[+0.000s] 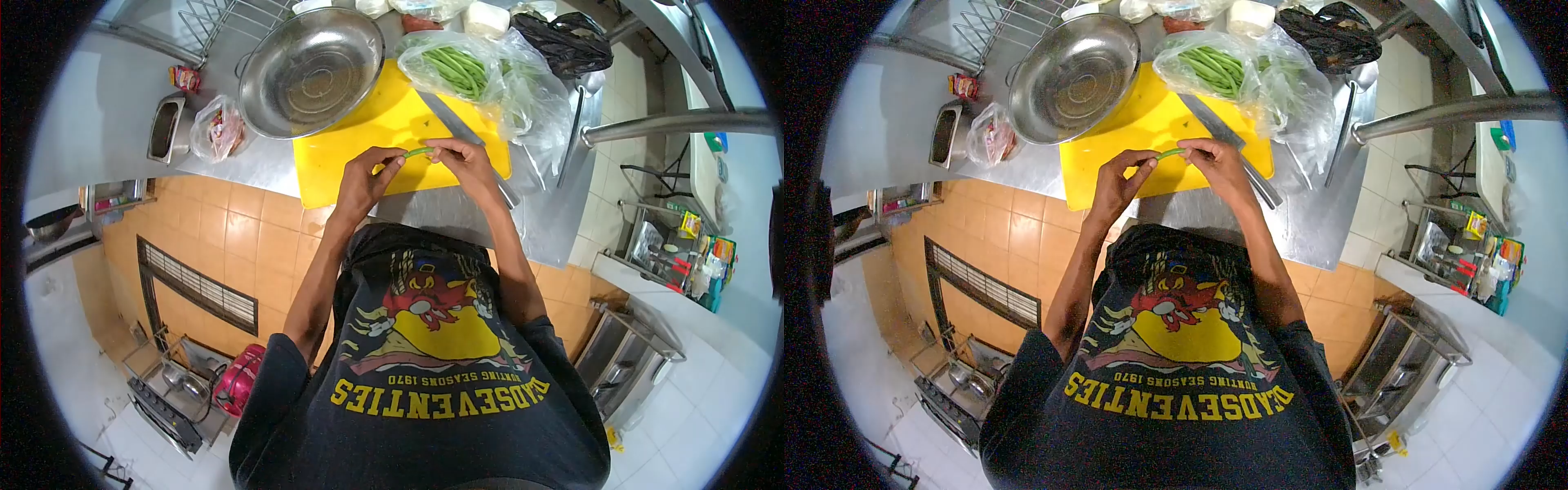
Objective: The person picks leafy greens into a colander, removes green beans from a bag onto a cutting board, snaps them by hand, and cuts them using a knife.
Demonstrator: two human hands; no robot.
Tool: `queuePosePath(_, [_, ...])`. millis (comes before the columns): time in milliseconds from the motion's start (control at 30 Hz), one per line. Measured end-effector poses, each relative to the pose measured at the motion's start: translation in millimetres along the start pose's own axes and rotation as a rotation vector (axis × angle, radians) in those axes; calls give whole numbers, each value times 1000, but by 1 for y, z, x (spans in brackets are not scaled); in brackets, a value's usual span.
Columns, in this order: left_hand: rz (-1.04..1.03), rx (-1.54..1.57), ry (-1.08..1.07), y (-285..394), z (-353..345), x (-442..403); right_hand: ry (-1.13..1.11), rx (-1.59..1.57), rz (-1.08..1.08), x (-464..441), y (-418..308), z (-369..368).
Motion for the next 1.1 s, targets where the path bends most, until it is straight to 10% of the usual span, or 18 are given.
queuePosePath(233, [135,172,8,-30,-8,-3,16,-257,10,2,-1,2])
queuePosePath(567, [118,-82,172,-60,17,-5,96,887,452,4,16,-15])
queuePosePath(767, [44,-291,190,-53,14,0,146,788,213,-17,14,-4])
queuePosePath(1100, [74,-479,160,-71,5,1,123,1170,467,-60,17,-17])
Point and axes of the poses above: each hand's wrist, its own x-axis away from the middle knuckle, its own z-axis out of the back of the hand, y = z × x, the point moved 6 cm from there along -x, towards the middle knuckle, and after that the axes turned 12 degrees about -x, right-handed, at the moved point
